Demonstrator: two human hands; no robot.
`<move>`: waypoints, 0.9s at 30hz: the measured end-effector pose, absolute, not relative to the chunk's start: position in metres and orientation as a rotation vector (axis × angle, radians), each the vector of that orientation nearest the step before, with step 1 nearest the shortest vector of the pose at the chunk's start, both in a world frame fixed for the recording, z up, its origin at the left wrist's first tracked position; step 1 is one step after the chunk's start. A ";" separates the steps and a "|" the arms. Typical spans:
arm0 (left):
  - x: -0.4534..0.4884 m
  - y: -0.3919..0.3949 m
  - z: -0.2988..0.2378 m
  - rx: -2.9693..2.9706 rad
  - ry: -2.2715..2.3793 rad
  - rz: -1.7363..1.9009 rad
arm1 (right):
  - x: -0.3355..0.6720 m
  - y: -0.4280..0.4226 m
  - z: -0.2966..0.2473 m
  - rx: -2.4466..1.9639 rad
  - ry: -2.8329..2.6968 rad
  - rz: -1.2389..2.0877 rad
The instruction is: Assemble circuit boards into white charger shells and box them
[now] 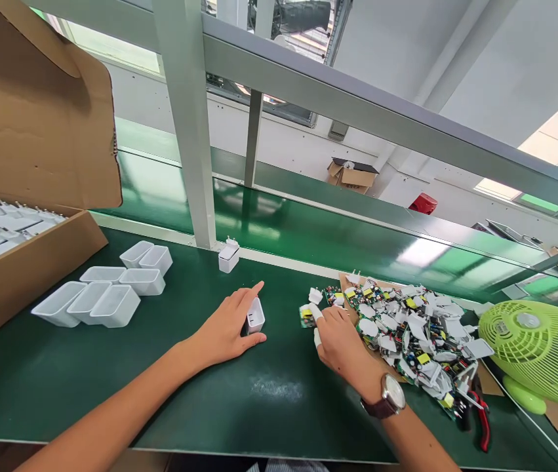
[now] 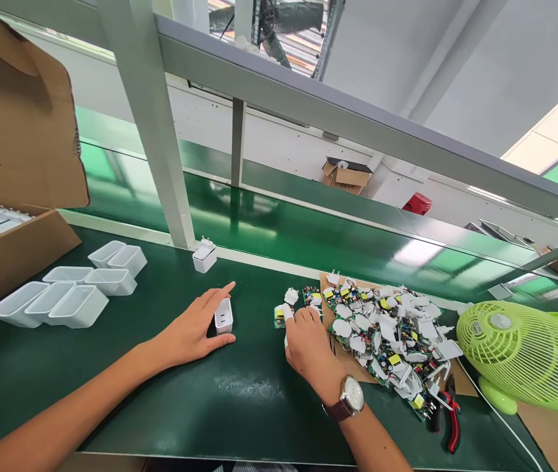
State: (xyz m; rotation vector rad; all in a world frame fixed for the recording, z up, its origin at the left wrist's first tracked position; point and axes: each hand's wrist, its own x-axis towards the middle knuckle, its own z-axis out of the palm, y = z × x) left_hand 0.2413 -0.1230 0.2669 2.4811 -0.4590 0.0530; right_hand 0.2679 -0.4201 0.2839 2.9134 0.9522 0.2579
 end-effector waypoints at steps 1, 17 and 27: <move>0.241 -0.123 0.267 2.479 -0.458 0.044 | 0.266 -0.420 0.284 2.929 0.959 0.267; 0.238 -0.110 0.274 2.355 -0.450 -0.097 | 0.293 -0.411 0.273 3.241 1.462 0.089; 0.242 -0.119 0.263 2.184 -0.506 0.100 | 0.269 -0.401 0.279 3.795 1.595 0.298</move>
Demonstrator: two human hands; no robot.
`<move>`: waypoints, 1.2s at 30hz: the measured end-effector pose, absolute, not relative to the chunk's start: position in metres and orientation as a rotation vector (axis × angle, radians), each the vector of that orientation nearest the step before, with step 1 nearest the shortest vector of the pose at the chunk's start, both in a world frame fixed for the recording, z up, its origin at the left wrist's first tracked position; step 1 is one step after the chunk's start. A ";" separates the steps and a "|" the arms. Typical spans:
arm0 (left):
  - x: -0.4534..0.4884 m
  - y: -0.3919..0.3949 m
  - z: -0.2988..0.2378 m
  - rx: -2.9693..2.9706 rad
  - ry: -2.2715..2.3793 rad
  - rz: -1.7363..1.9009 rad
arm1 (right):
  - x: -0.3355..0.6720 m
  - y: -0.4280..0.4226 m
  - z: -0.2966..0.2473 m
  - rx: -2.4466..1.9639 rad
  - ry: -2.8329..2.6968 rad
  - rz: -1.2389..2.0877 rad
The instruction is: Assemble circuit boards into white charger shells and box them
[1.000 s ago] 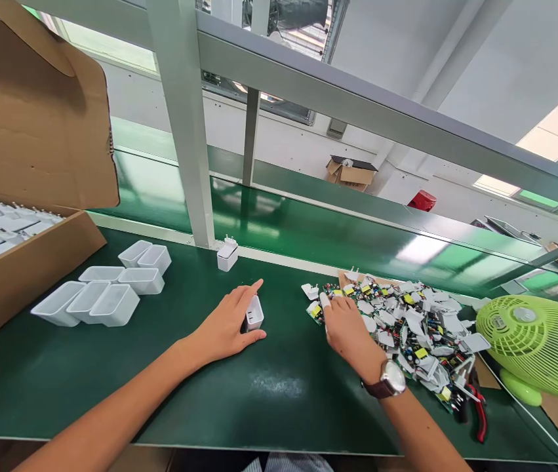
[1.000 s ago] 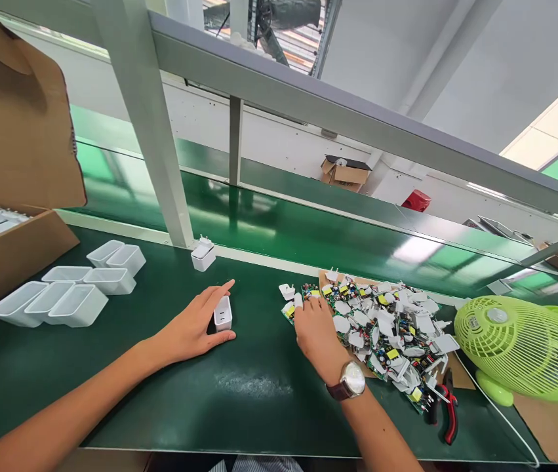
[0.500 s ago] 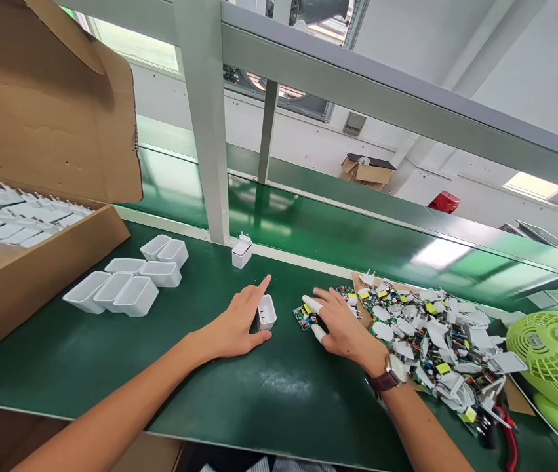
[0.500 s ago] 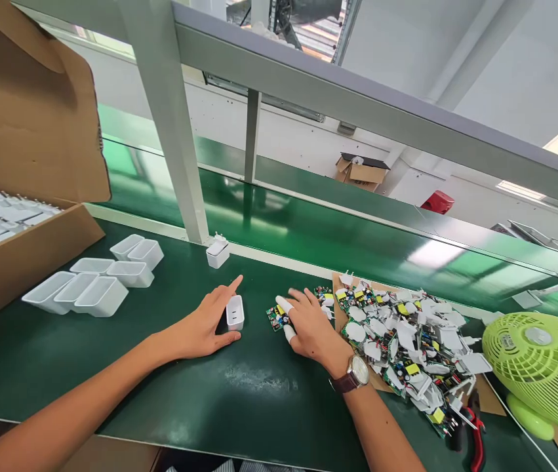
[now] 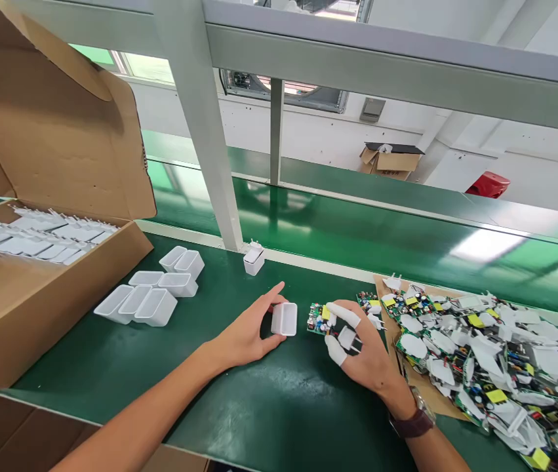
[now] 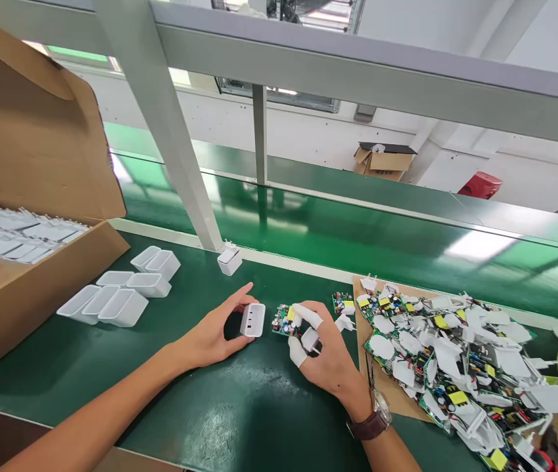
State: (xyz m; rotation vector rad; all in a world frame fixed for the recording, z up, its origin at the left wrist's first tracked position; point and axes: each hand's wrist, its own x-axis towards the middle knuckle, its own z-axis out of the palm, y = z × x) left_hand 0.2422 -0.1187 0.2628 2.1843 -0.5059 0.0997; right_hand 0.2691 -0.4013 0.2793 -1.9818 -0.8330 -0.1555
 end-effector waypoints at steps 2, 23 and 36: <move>0.242 -0.123 0.262 2.186 -0.567 0.144 | 0.265 -0.400 0.286 -1.929 -0.903 -0.220; 0.241 -0.136 0.269 2.258 -0.572 0.138 | 0.250 -0.393 0.288 -2.185 -1.081 -0.399; 0.241 -0.136 0.268 2.274 -0.547 0.099 | 0.251 -0.393 0.288 -2.232 -1.115 -0.445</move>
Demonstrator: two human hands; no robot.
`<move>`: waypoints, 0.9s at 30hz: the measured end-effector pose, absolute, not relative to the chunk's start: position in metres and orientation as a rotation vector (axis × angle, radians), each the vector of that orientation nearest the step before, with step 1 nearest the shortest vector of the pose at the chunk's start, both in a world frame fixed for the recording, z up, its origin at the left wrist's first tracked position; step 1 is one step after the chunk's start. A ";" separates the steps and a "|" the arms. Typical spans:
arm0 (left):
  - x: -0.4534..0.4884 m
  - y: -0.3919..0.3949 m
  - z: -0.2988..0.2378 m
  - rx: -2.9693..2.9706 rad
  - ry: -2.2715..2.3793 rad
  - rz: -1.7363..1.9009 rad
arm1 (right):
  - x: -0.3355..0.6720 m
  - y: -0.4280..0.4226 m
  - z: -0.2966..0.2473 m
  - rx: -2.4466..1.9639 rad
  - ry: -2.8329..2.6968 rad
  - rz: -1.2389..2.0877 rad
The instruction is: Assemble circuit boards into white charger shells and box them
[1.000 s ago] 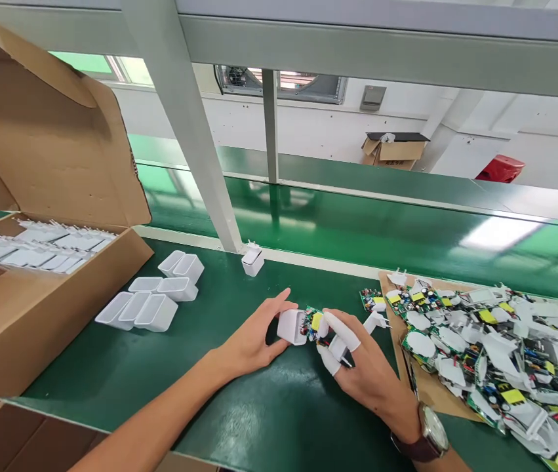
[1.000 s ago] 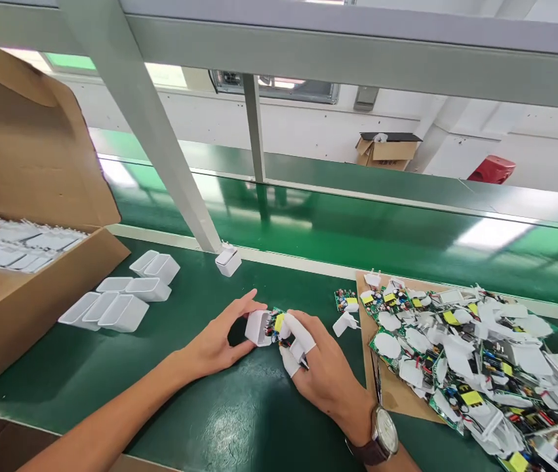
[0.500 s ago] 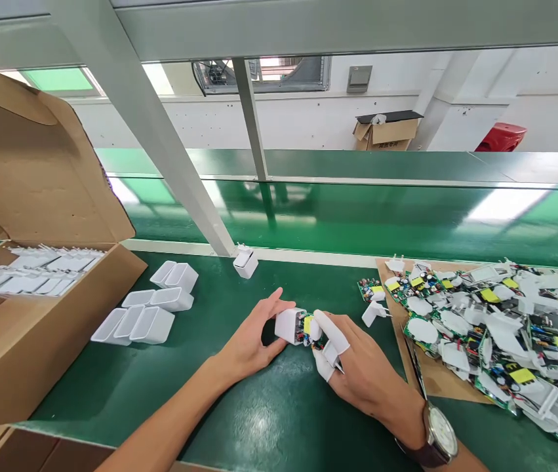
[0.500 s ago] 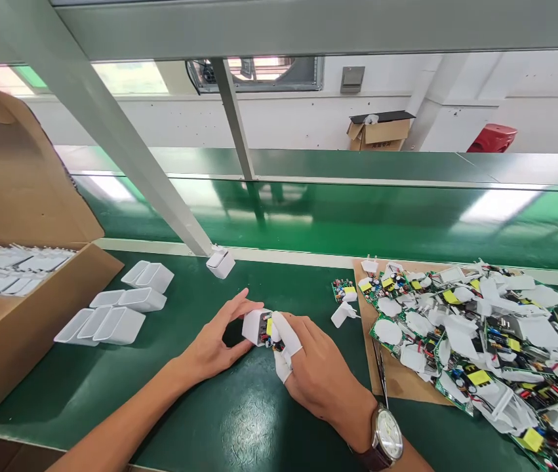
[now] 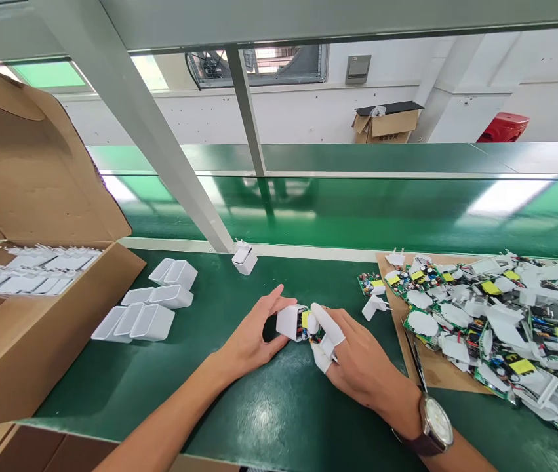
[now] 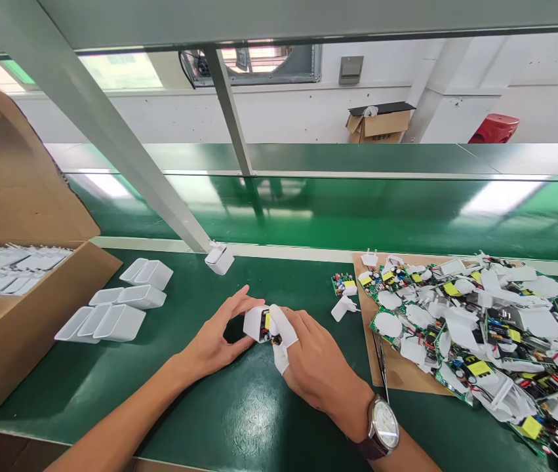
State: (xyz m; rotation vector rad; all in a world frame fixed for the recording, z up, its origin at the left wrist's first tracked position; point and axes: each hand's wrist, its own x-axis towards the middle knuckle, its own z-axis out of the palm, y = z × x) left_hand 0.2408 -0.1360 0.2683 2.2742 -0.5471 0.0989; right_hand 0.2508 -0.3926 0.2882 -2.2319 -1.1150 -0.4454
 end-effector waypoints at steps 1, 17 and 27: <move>0.241 -0.137 0.269 2.273 -0.545 0.104 | 0.251 -0.393 0.289 -2.230 -1.111 -0.442; 0.242 -0.140 0.266 2.213 -0.581 0.090 | 0.252 -0.392 0.283 -2.202 -1.111 -0.369; 0.239 -0.140 0.266 2.102 -0.626 -0.142 | 0.258 -0.386 0.278 -1.974 -1.038 -0.318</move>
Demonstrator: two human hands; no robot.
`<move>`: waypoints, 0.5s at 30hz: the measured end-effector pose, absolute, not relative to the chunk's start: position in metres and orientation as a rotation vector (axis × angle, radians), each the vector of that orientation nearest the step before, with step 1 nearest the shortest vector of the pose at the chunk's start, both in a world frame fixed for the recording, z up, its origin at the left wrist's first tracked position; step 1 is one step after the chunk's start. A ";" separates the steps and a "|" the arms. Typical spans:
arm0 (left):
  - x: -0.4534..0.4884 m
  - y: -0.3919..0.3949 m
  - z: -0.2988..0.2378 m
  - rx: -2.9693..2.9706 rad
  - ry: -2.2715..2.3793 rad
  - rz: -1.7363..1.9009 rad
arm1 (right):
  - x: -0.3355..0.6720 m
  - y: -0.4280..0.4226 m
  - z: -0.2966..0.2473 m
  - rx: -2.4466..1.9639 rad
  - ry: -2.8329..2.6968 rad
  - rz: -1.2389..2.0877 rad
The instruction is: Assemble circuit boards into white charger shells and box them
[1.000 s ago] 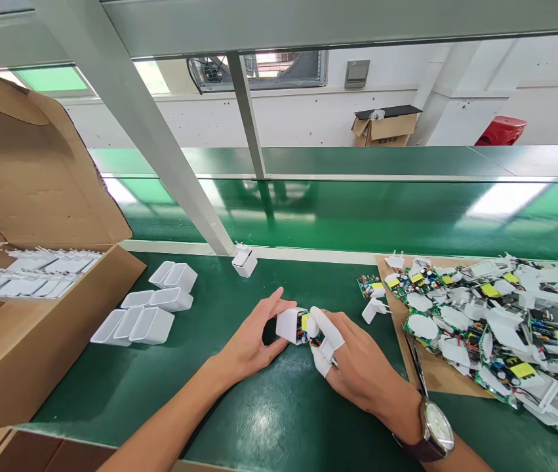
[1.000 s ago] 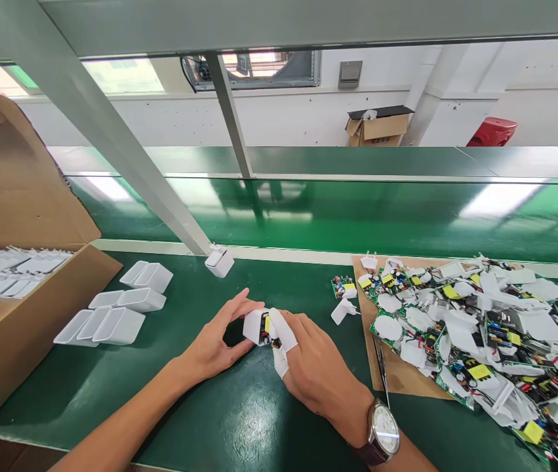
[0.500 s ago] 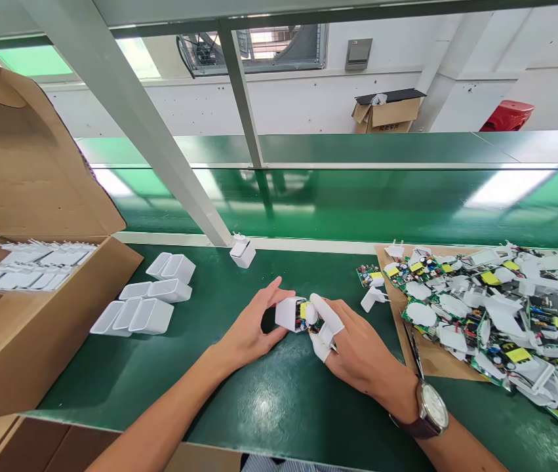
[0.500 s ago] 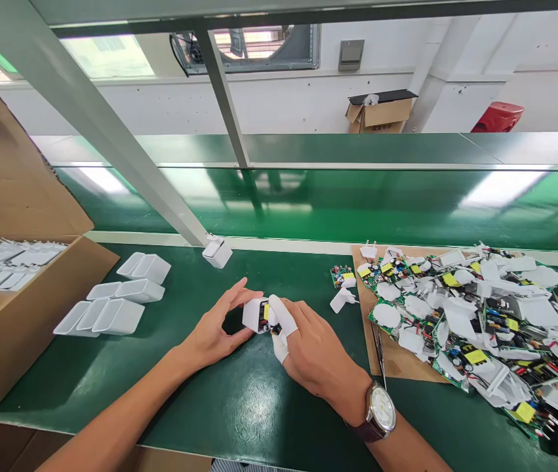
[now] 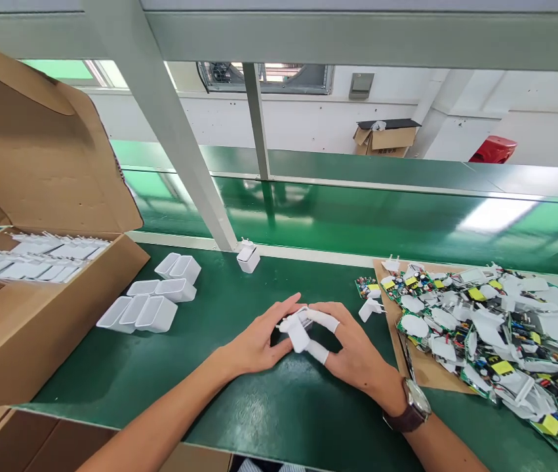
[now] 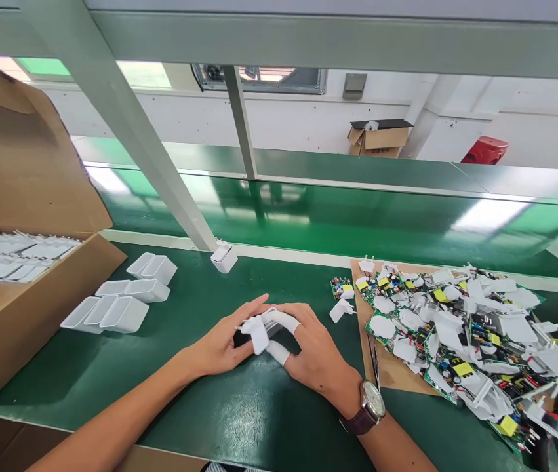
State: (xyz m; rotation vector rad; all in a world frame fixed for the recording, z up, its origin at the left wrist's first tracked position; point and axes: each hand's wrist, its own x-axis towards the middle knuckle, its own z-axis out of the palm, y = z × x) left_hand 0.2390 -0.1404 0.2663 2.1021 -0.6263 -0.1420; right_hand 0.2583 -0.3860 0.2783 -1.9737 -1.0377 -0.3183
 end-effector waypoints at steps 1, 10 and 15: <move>0.239 -0.139 0.266 2.059 -0.587 -0.170 | 0.260 -0.385 0.276 -1.971 -1.064 -0.285; 0.236 -0.137 0.268 1.904 -0.528 -0.072 | 0.274 -0.376 0.252 -2.083 -1.243 -0.266; 0.231 -0.137 0.274 1.933 -0.642 0.071 | 0.270 -0.373 0.262 -2.068 -1.150 -0.330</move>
